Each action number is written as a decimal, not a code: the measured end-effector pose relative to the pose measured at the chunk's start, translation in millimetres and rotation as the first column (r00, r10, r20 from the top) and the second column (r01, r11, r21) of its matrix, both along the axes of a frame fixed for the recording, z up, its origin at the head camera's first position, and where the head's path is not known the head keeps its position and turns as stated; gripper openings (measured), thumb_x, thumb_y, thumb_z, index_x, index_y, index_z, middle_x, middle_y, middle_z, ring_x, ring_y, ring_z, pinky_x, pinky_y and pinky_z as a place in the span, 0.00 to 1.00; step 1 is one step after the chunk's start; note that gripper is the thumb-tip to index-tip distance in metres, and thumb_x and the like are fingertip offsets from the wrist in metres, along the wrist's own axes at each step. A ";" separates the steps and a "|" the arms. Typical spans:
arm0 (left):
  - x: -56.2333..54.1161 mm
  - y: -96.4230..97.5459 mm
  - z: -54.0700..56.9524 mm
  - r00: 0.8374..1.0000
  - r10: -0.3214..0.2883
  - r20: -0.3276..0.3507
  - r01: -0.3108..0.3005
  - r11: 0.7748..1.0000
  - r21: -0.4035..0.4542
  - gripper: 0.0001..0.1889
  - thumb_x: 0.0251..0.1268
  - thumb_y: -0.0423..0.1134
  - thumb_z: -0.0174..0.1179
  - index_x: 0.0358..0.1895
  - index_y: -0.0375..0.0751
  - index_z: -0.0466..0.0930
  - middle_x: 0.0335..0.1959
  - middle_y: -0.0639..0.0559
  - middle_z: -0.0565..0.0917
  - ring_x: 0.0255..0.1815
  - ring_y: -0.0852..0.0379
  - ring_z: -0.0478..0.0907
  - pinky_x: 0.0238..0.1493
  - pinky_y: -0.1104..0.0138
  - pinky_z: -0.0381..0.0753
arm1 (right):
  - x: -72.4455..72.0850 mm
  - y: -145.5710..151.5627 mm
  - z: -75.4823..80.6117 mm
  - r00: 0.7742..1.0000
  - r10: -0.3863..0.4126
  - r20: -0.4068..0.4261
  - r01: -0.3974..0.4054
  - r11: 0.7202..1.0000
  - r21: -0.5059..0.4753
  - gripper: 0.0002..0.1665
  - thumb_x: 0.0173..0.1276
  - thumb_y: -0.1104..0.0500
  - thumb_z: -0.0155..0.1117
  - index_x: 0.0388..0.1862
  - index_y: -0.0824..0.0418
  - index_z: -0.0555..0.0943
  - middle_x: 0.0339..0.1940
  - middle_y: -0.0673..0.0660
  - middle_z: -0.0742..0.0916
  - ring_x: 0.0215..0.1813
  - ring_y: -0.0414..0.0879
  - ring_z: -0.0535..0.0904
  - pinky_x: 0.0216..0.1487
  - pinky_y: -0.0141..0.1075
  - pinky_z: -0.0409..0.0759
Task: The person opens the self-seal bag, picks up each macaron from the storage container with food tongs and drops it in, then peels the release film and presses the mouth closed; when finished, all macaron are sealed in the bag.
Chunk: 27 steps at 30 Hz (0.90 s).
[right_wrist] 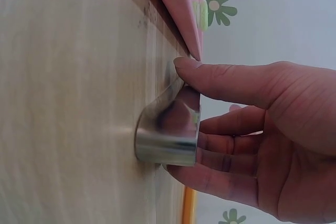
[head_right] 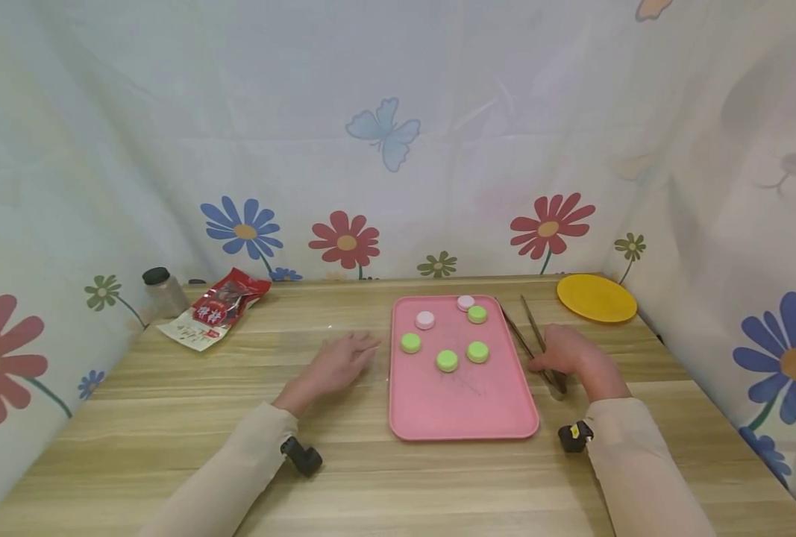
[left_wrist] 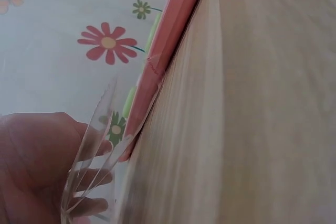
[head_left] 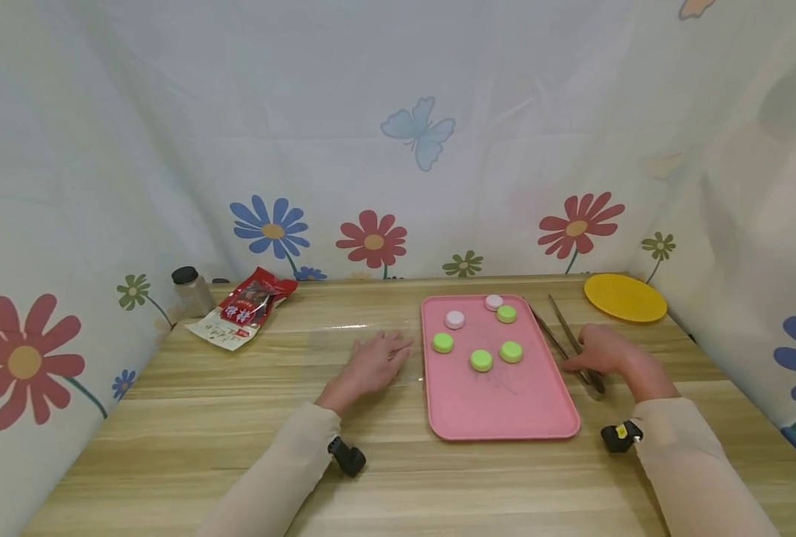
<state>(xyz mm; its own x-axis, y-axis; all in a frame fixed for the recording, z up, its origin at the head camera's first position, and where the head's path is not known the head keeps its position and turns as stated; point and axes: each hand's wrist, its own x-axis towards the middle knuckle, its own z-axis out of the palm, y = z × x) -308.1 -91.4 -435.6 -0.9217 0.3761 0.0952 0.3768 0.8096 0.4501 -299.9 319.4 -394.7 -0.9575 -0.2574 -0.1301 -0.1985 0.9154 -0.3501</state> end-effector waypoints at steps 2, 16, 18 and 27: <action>-0.2 0.2 0.2 1.000 -0.008 -0.008 0.008 1.000 -0.001 0.21 0.81 0.48 0.46 0.70 0.49 0.74 0.75 0.44 0.67 0.77 0.38 0.55 0.72 0.33 0.43 | 0.8 -0.6 1.2 1.000 -0.002 0.000 0.002 1.000 0.005 0.24 0.59 0.51 0.75 0.18 0.60 0.70 0.14 0.48 0.68 0.18 0.41 0.65 0.22 0.33 0.64; 5.2 4.4 4.5 0.999 -0.028 -0.016 0.028 0.999 -0.034 0.25 0.81 0.44 0.46 0.75 0.41 0.64 0.75 0.43 0.65 0.77 0.42 0.57 0.75 0.41 0.48 | 2.3 -1.4 4.1 1.000 -0.006 0.021 0.006 1.000 0.015 0.23 0.60 0.51 0.74 0.21 0.62 0.72 0.15 0.49 0.70 0.19 0.42 0.67 0.23 0.34 0.66; 5.8 4.1 5.2 0.999 -0.023 -0.026 0.022 0.999 -0.029 0.26 0.81 0.43 0.47 0.76 0.42 0.62 0.75 0.44 0.66 0.76 0.42 0.59 0.75 0.41 0.48 | 1.9 -1.4 4.7 1.000 -0.005 0.023 0.005 1.000 0.010 0.22 0.60 0.51 0.74 0.22 0.62 0.72 0.16 0.49 0.70 0.19 0.43 0.67 0.23 0.34 0.66; 0.7 3.2 0.4 0.996 -0.026 -0.089 0.030 0.999 0.043 0.22 0.80 0.39 0.49 0.70 0.31 0.70 0.67 0.38 0.75 0.69 0.43 0.71 0.71 0.50 0.65 | 2.8 -1.6 4.7 1.000 -0.006 0.029 0.006 1.000 -0.009 0.22 0.60 0.52 0.74 0.21 0.62 0.71 0.15 0.49 0.68 0.19 0.42 0.66 0.23 0.34 0.65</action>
